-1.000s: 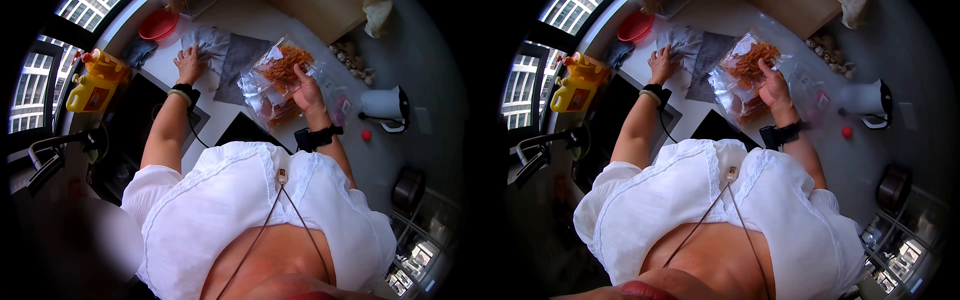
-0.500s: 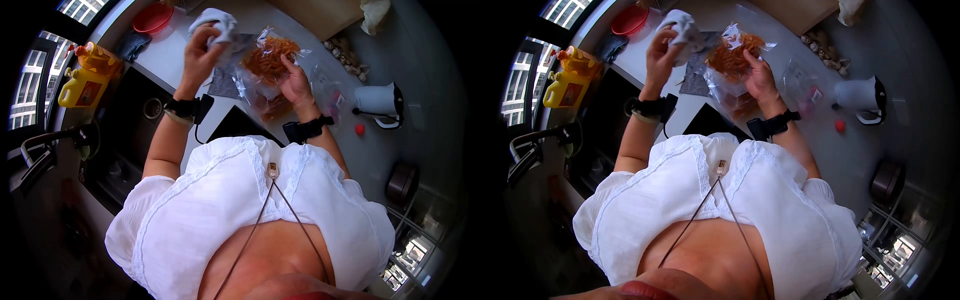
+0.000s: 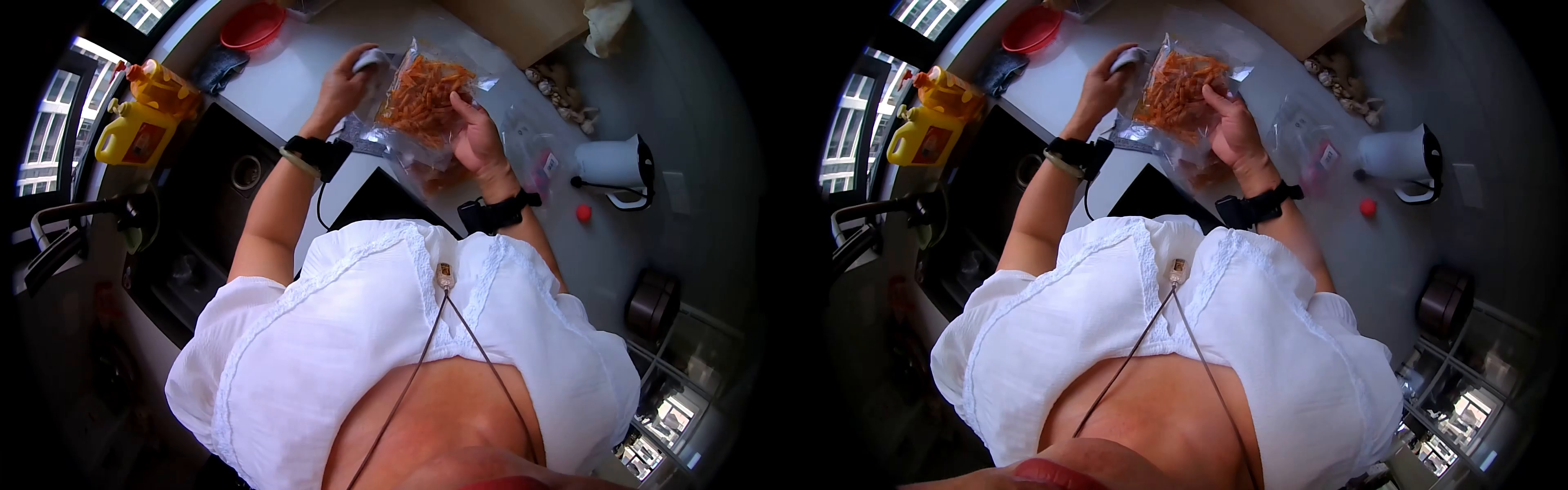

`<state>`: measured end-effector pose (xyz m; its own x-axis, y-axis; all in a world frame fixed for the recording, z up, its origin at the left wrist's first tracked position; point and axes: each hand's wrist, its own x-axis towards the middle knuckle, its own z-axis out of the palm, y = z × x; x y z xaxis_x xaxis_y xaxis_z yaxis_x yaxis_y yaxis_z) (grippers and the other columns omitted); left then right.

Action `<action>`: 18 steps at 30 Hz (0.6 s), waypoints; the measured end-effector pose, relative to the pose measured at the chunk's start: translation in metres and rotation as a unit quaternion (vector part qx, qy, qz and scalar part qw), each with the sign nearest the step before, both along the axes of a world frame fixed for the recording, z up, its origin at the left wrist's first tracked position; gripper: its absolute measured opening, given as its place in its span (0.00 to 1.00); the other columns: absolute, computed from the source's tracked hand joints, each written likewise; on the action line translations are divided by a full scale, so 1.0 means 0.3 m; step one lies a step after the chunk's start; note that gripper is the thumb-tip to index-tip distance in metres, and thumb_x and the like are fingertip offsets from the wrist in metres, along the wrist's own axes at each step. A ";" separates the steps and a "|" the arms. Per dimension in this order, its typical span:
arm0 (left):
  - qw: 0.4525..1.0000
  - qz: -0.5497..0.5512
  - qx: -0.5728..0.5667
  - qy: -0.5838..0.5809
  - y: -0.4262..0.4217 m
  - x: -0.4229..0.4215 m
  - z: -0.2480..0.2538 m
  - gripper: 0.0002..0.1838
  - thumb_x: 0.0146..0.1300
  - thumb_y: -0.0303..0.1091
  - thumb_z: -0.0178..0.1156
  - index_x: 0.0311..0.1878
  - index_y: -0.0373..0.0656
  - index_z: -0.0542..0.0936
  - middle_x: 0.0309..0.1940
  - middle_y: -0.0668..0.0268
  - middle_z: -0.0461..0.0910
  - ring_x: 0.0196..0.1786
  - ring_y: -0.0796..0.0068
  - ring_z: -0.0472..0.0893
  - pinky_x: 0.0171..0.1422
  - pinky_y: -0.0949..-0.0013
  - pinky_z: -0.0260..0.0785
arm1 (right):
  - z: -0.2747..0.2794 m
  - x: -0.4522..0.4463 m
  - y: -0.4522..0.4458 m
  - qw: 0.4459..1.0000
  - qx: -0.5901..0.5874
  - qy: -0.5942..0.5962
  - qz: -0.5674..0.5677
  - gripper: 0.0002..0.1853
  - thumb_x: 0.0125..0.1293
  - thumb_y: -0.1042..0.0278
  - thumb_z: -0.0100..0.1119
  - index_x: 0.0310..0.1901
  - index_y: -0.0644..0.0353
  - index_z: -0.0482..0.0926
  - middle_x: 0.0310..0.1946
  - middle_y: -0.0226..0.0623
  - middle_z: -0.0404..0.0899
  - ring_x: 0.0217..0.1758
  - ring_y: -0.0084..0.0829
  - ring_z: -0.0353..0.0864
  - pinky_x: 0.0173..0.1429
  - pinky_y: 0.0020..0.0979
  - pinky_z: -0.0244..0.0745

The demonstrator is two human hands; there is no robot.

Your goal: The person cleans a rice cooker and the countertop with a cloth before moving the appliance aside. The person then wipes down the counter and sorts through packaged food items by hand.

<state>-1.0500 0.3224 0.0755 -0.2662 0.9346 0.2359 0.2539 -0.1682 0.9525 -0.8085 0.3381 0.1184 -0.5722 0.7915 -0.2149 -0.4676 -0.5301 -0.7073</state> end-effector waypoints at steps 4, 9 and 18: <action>0.916 -0.063 0.024 -0.396 -0.044 -0.144 0.016 0.22 0.75 0.39 0.46 0.67 0.39 0.67 0.61 0.59 0.73 0.60 0.67 0.74 0.65 0.66 0.68 | 0.007 0.037 0.003 0.999 -0.017 0.019 -0.023 0.18 0.70 0.65 0.54 0.60 0.58 0.72 0.57 0.35 0.76 0.62 0.34 0.72 0.70 0.40 0.61; 0.677 -0.278 0.141 -0.667 -0.096 -0.263 0.004 0.27 0.76 0.47 0.34 0.70 0.42 0.62 0.66 0.59 0.69 0.67 0.59 0.68 0.75 0.57 0.56 | -0.002 0.052 0.022 0.998 -0.033 0.039 -0.033 0.19 0.69 0.67 0.53 0.61 0.59 0.71 0.58 0.36 0.75 0.62 0.36 0.72 0.69 0.42 0.62; 0.644 -0.290 0.149 -0.692 -0.135 -0.232 0.025 0.27 0.74 0.46 0.37 0.69 0.41 0.63 0.66 0.57 0.69 0.68 0.58 0.67 0.75 0.56 0.55 | 0.012 0.067 0.045 0.999 -0.027 0.023 -0.039 0.22 0.69 0.65 0.53 0.63 0.59 0.68 0.60 0.37 0.74 0.64 0.37 0.71 0.70 0.43 0.60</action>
<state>-1.1195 0.2819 0.0830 -0.0416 0.9397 0.3393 -0.9915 -0.0807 0.1018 -0.7884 0.3516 0.1219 -0.5204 0.8216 -0.2325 -0.5402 -0.5277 -0.6555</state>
